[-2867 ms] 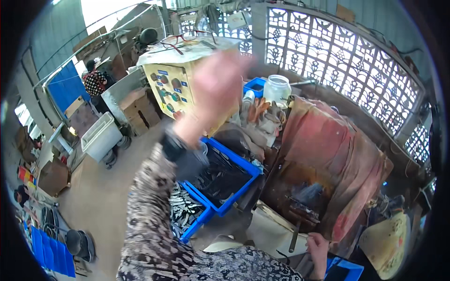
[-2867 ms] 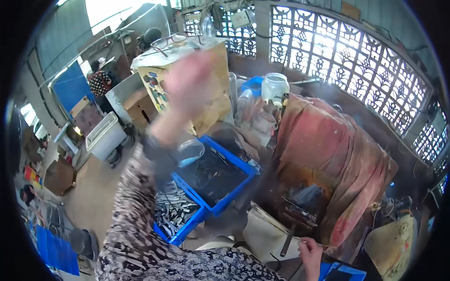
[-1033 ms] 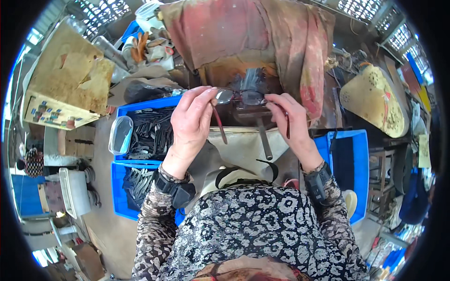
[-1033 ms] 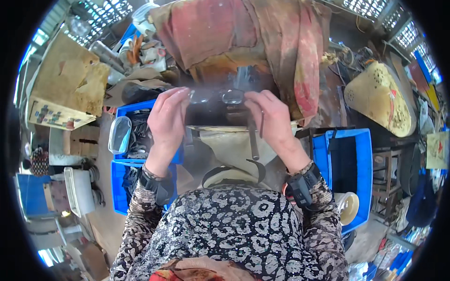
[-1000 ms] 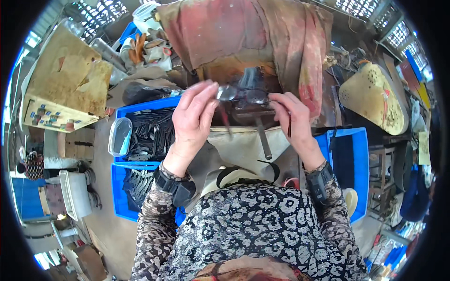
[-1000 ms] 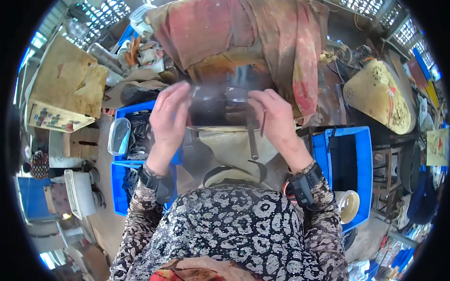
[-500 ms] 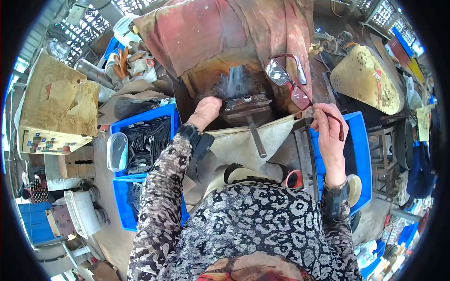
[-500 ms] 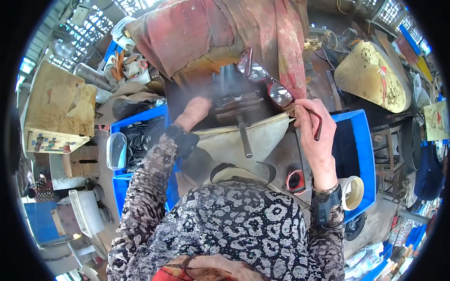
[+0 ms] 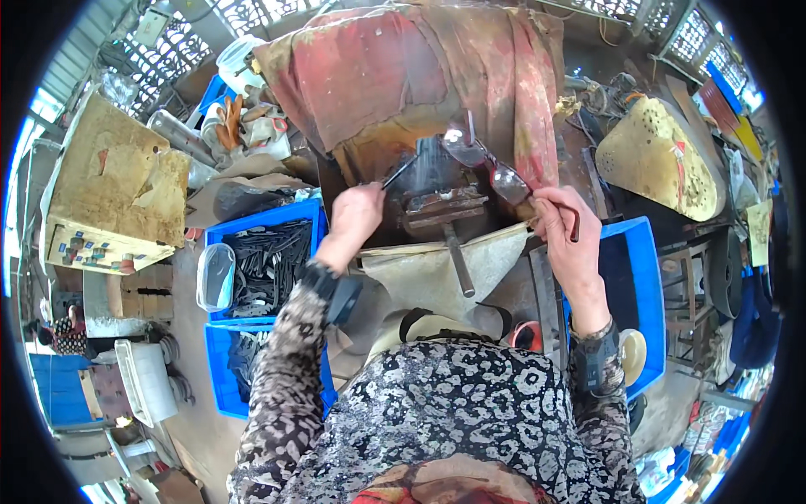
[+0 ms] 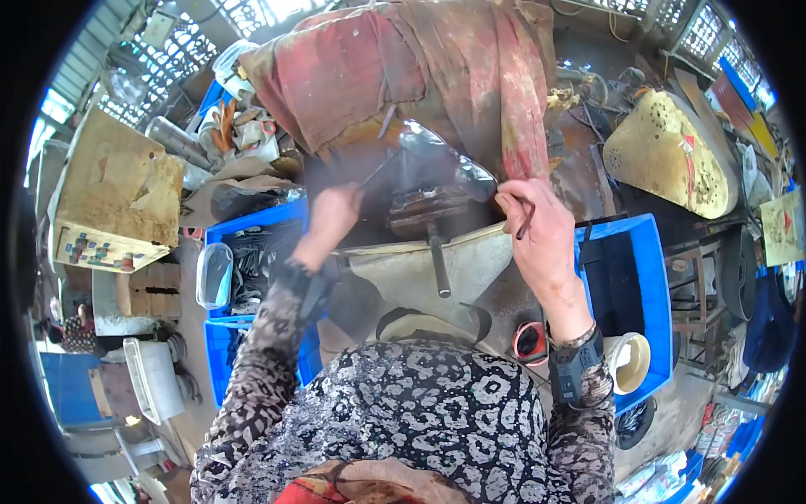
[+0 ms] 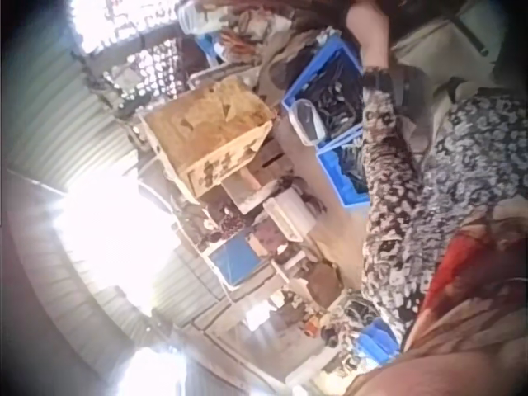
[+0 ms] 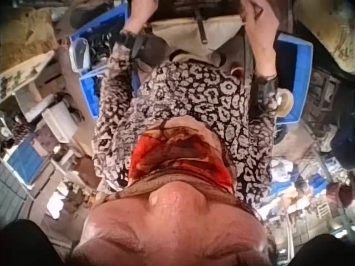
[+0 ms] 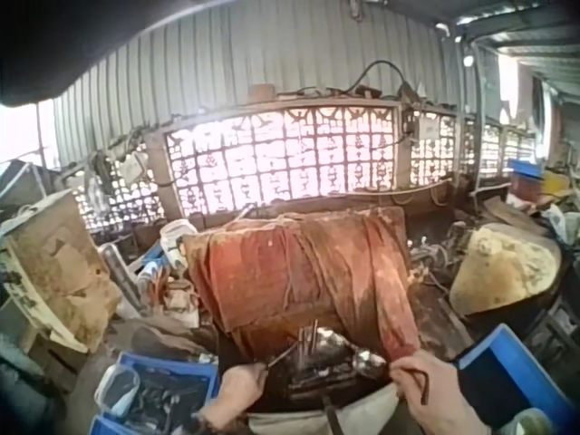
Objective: The recorder is taking small metal components from a bin and processing them through a grinding or polishing machine.
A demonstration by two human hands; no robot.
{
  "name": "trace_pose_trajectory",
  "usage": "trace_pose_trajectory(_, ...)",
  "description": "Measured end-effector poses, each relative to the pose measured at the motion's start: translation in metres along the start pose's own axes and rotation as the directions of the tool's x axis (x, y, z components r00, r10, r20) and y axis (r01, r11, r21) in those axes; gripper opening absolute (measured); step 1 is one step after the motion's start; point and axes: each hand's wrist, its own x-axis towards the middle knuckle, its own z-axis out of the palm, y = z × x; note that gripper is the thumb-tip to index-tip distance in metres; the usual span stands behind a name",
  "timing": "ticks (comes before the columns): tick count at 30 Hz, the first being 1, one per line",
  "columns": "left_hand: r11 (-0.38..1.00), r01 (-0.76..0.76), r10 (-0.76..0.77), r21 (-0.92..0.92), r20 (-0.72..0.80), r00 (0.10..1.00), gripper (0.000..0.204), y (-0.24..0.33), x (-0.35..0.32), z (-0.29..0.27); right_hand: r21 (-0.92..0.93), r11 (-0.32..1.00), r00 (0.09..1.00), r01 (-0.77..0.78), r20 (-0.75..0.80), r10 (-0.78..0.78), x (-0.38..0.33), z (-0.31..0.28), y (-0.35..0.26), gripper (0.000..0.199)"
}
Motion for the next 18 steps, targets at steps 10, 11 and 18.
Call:
trace_pose_trajectory(10, 0.994, 0.066, -0.08, -0.083, -0.181, 0.98, 0.019, 0.018, -0.046, -0.2, 0.039, 0.794, 0.715, 0.607, 0.41, -0.566, 0.049, 0.057, -0.083, 0.013)
trace_pose_trajectory(11, 0.993, 0.092, -0.104, -0.069, -0.188, 0.977, 0.019, 0.019, -0.055, -0.21, 0.066, 0.787, 0.699, 0.613, 0.42, -0.579, 0.05, 0.062, -0.091, 0.013)
trace_pose_trajectory(18, 0.972, 0.161, -0.219, -0.169, -0.412, 0.884, 0.02, 0.04, -0.111, -0.244, 0.289, 0.758, 0.605, 0.585, 0.467, -0.645, 0.06, 0.069, -0.133, 0.015)
